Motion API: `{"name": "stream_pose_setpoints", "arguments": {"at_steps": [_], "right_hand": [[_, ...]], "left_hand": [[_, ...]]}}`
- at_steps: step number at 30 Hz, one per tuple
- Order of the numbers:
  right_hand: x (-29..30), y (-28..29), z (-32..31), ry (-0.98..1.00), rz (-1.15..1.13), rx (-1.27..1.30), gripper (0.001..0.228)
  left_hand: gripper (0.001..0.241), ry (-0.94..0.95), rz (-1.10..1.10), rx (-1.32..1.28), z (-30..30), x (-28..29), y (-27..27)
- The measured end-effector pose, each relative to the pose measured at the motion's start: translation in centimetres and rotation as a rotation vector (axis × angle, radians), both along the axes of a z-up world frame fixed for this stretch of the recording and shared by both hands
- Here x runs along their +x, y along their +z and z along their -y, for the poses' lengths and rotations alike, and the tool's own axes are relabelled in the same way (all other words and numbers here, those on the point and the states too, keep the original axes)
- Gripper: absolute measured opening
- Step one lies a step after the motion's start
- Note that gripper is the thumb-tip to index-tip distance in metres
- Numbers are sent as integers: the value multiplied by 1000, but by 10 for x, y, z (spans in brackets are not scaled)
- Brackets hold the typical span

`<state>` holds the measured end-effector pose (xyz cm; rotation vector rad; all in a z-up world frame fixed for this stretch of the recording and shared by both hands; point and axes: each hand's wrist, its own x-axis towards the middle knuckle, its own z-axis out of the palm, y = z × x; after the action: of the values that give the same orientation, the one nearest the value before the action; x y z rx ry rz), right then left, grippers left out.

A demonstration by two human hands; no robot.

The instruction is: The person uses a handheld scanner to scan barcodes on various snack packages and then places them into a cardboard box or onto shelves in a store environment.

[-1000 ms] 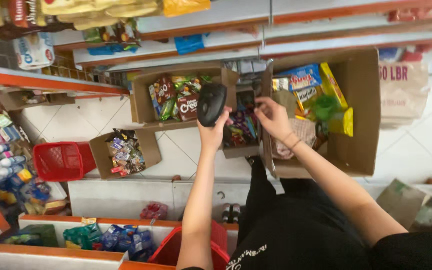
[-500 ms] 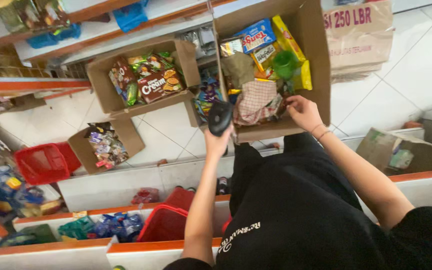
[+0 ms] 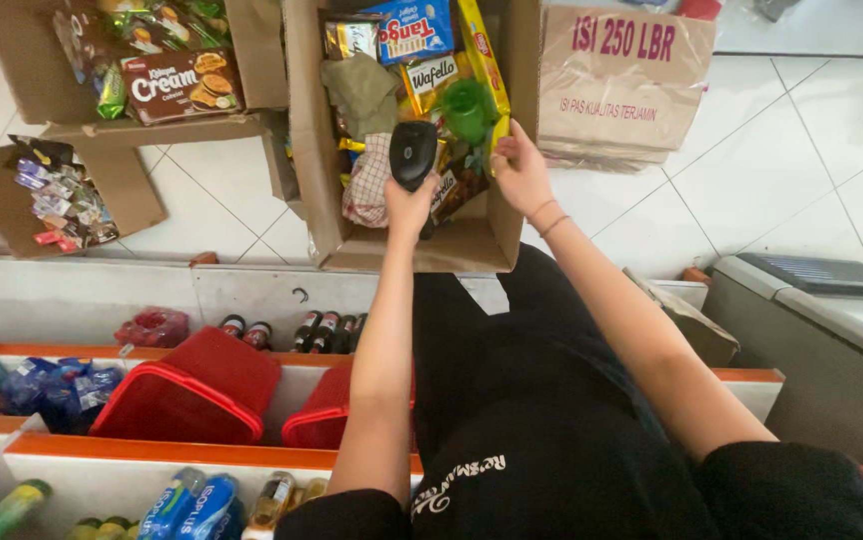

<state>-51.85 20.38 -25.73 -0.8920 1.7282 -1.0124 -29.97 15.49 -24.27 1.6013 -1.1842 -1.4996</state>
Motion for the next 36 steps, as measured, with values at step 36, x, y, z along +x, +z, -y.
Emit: {"name": "stream_pose_setpoints", "arguments": {"at_steps": [36], "right_hand": [[-14, 142, -30, 51, 364, -207, 29]], "left_hand": [[66, -98, -640, 260, 1, 80, 15]]}}
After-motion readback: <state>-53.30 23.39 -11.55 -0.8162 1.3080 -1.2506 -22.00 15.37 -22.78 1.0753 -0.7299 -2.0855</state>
